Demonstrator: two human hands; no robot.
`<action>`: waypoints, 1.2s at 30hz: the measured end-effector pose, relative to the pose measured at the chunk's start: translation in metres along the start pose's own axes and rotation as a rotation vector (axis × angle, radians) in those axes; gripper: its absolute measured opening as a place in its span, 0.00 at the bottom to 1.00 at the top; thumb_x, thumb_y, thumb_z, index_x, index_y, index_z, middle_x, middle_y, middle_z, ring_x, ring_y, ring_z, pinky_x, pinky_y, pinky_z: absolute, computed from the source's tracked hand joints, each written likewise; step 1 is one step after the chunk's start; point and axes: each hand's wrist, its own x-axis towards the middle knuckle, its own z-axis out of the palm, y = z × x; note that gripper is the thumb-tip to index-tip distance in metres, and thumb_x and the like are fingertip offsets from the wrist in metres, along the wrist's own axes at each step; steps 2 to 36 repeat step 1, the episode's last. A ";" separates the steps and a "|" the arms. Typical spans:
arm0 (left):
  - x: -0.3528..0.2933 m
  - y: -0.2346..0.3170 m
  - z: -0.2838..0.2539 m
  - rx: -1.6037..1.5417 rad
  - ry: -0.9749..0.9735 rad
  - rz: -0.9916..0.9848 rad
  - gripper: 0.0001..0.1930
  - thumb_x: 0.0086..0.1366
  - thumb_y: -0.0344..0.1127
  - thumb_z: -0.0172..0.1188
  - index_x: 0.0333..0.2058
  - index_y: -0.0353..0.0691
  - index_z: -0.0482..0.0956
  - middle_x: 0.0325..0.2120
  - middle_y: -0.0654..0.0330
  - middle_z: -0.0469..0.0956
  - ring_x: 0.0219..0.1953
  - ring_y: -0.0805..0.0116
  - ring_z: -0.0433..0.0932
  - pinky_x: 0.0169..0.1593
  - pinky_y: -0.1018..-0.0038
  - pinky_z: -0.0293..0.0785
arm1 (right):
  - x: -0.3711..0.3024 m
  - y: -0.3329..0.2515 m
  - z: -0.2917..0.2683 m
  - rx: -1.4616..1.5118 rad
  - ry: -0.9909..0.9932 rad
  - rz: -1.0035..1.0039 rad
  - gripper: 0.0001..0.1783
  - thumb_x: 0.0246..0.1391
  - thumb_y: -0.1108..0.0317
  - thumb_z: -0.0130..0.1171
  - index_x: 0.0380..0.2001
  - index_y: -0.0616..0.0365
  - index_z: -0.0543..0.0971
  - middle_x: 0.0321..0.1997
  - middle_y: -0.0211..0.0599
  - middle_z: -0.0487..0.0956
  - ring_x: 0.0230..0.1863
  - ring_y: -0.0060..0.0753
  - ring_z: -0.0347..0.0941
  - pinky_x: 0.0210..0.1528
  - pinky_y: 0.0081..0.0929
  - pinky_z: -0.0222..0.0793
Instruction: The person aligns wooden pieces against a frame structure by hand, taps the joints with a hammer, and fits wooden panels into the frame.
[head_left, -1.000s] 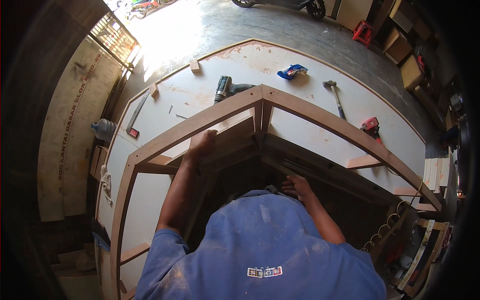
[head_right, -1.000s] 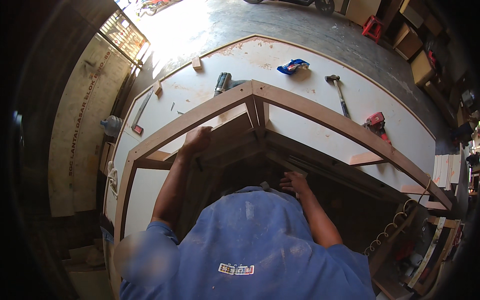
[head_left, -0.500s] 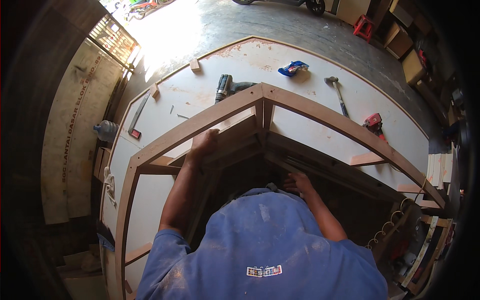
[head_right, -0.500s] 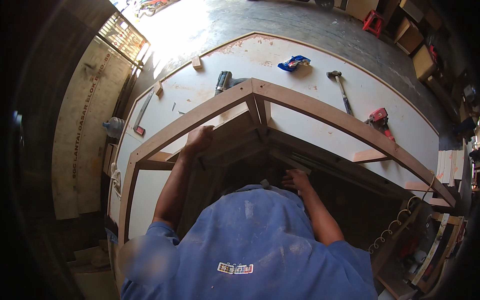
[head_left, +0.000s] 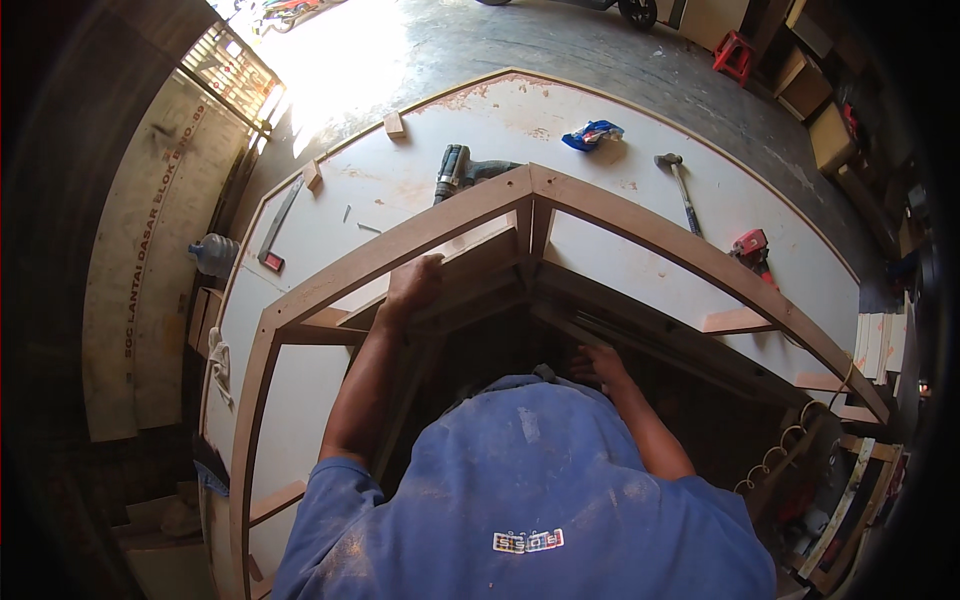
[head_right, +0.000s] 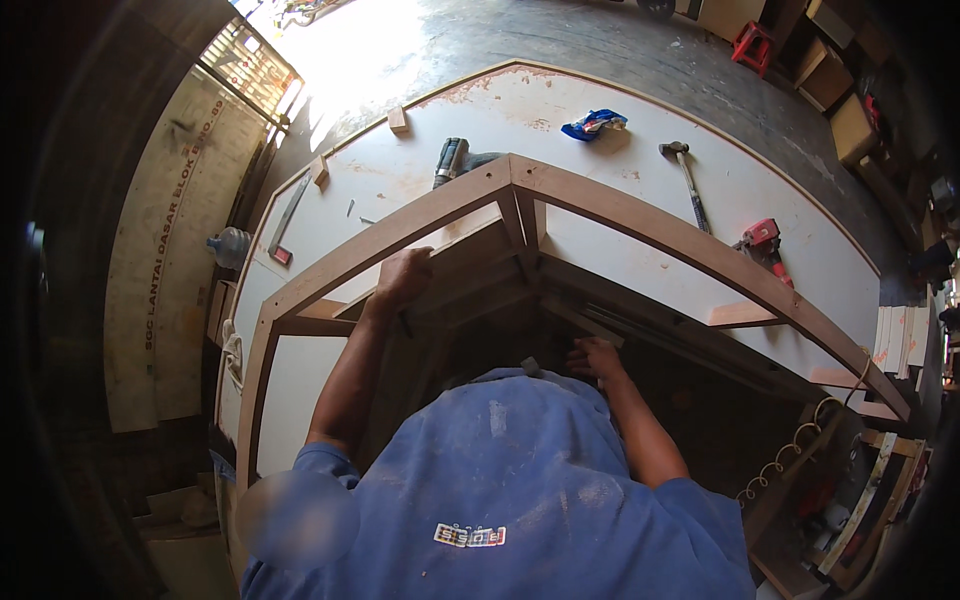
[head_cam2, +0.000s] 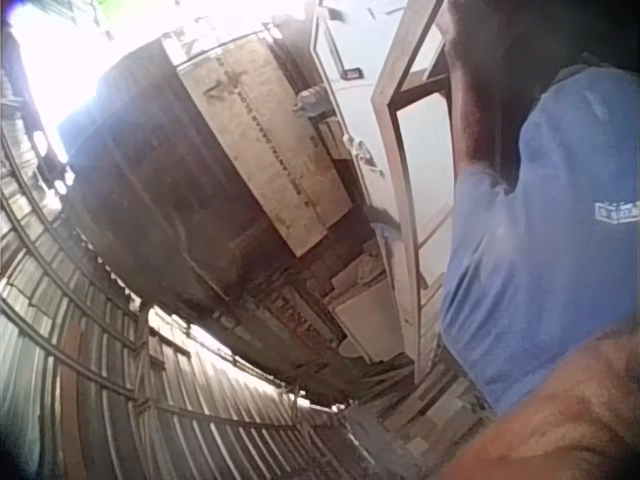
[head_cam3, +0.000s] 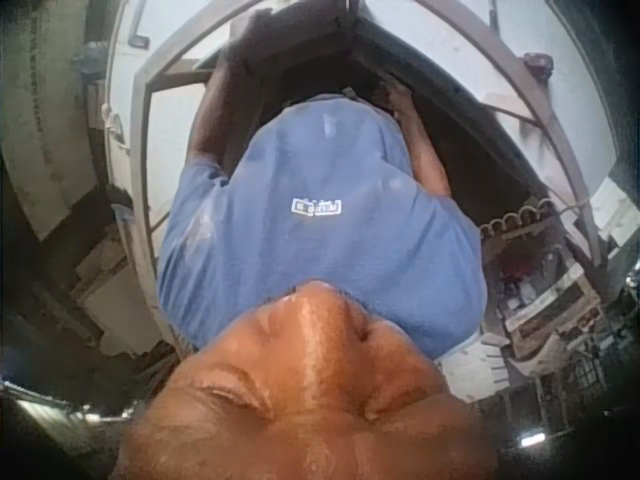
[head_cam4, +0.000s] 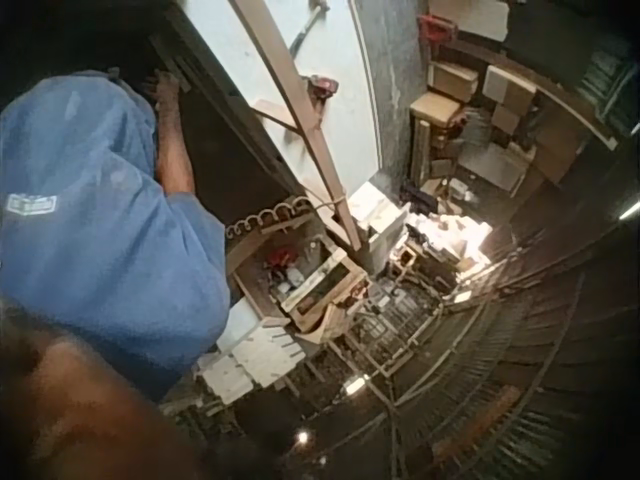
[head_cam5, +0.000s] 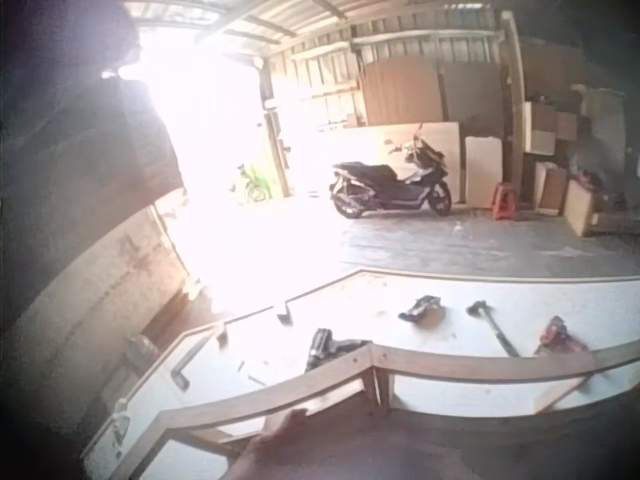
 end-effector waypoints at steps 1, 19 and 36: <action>-0.001 -0.001 0.001 -0.008 -0.002 0.000 0.10 0.61 0.38 0.56 0.37 0.42 0.82 0.33 0.44 0.82 0.40 0.44 0.82 0.44 0.51 0.77 | 0.002 0.001 -0.002 0.000 -0.009 0.009 0.23 0.63 0.60 0.58 0.56 0.62 0.73 0.48 0.57 0.79 0.43 0.51 0.81 0.46 0.46 0.81; -0.001 -0.001 0.001 -0.008 -0.002 0.000 0.10 0.61 0.38 0.56 0.37 0.42 0.82 0.33 0.44 0.82 0.40 0.44 0.82 0.44 0.51 0.77 | 0.002 0.001 -0.002 0.000 -0.009 0.009 0.23 0.63 0.60 0.58 0.56 0.62 0.73 0.48 0.57 0.79 0.43 0.51 0.81 0.46 0.46 0.81; -0.001 -0.001 0.001 -0.008 -0.002 0.000 0.10 0.61 0.38 0.56 0.37 0.42 0.82 0.33 0.44 0.82 0.40 0.44 0.82 0.44 0.51 0.77 | 0.002 0.001 -0.002 0.000 -0.009 0.009 0.23 0.63 0.60 0.58 0.56 0.62 0.73 0.48 0.57 0.79 0.43 0.51 0.81 0.46 0.46 0.81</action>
